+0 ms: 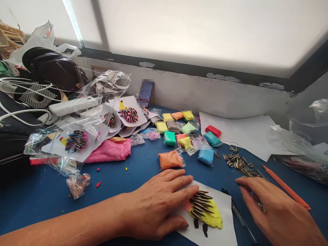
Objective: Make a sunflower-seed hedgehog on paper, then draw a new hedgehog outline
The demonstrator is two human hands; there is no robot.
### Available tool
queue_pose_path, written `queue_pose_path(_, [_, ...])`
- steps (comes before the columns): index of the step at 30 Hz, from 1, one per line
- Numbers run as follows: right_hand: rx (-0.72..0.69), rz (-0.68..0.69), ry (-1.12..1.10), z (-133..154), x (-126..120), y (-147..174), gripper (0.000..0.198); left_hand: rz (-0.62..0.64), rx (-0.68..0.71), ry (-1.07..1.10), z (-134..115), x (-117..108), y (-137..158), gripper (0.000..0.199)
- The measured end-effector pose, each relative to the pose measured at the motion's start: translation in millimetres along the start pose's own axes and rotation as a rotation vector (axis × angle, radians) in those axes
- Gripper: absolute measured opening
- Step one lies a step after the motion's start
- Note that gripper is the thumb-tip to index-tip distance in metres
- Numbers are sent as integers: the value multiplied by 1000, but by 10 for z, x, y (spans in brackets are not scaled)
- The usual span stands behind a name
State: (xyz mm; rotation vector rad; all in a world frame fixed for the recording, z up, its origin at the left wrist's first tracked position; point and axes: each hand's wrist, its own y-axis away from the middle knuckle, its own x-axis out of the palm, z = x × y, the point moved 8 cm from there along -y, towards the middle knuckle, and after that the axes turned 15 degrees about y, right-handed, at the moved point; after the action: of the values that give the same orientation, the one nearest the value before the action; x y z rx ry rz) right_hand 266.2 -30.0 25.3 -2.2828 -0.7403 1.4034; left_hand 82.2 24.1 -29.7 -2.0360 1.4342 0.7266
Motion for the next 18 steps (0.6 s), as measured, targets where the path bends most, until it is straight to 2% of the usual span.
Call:
queue_pose_path(5, [69,37,-302,26,-45,-19,36,4,2,23,-9,-11,-9,70])
queue_pose_path(11, [95,231,-522,86,151,116,16,26,-7,-11,-29,6,1,71])
queue_pose_path(18, [111,334,-692,135,124,137,17,17,0,-9,-20,3,-14,72])
